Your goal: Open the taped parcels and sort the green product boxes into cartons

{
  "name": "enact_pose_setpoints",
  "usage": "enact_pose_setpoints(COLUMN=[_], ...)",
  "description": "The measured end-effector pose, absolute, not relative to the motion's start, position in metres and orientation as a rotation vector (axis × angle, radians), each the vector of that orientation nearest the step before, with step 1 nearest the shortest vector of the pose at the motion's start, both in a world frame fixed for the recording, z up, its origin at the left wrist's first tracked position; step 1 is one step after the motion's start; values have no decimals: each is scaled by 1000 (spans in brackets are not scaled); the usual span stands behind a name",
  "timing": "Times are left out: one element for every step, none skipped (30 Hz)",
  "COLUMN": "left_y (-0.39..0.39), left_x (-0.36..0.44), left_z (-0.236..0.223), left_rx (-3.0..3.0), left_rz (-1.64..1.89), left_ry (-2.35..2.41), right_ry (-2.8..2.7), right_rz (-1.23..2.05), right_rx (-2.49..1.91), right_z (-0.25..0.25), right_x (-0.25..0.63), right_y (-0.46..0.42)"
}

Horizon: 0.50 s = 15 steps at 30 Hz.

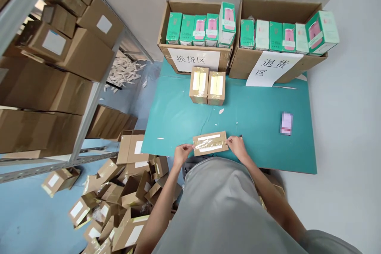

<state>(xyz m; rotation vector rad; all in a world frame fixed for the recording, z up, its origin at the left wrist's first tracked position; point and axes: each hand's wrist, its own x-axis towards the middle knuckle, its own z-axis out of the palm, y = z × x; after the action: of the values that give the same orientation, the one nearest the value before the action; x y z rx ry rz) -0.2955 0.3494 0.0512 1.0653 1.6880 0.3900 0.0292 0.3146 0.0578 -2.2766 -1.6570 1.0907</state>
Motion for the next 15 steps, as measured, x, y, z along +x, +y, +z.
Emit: enact_pose_setpoints(left_y=[352, 357, 365, 377, 391, 408, 427, 448, 471, 494, 517, 540, 561, 581, 598], left_x=[-298, -300, -303, -307, -310, -314, -316, -317, -316, -313, -309, -302, -294, -284, -275], left_z=[51, 50, 50, 50, 51, 52, 53, 55, 56, 56, 57, 57, 56, 55, 53], left_rx=[1097, 1139, 1184, 1230, 1275, 1318, 1359, 1395, 1421, 1435, 1437, 1427, 1405, 1372, 1330], left_rz=[354, 296, 220, 143, 79, 44, 50, 98, 177, 268, 353, 421, 462, 482, 490], left_ry=[1690, 1688, 1675, 1656, 1641, 1644, 1668, 1712, 1761, 1795, 1809, 1806, 1798, 1794, 1794], right_ry=[-1678, -1700, -1717, -1726, -1727, -1716, -1690, -1650, -1598, -1539, -1480, -1422, -1373, -1331, -1292], right_rz=[1079, 1094, 1130, 1179, 1226, 1252, 1245, 1213, 1166, 1119, 1081, 1056, 1047, 1051, 1064], right_rx=[-2289, -2302, -2315, -2319, -2310, -2289, -2263, -2239, -2220, -2211, -2209, -2211, -2214, -2216, -2217], right_z=[59, 61, 62, 64, 66, 68, 70, 72, 73, 74, 73, 71, 68, 64, 59], right_x=[28, 27, 29, 32, 36, 40, 45, 50, 53, 55, 56, 56, 54, 52, 50], right_y=[314, 317, 322, 330, 340, 353, 368, 384, 402, 421, 440, 459, 477, 493, 507])
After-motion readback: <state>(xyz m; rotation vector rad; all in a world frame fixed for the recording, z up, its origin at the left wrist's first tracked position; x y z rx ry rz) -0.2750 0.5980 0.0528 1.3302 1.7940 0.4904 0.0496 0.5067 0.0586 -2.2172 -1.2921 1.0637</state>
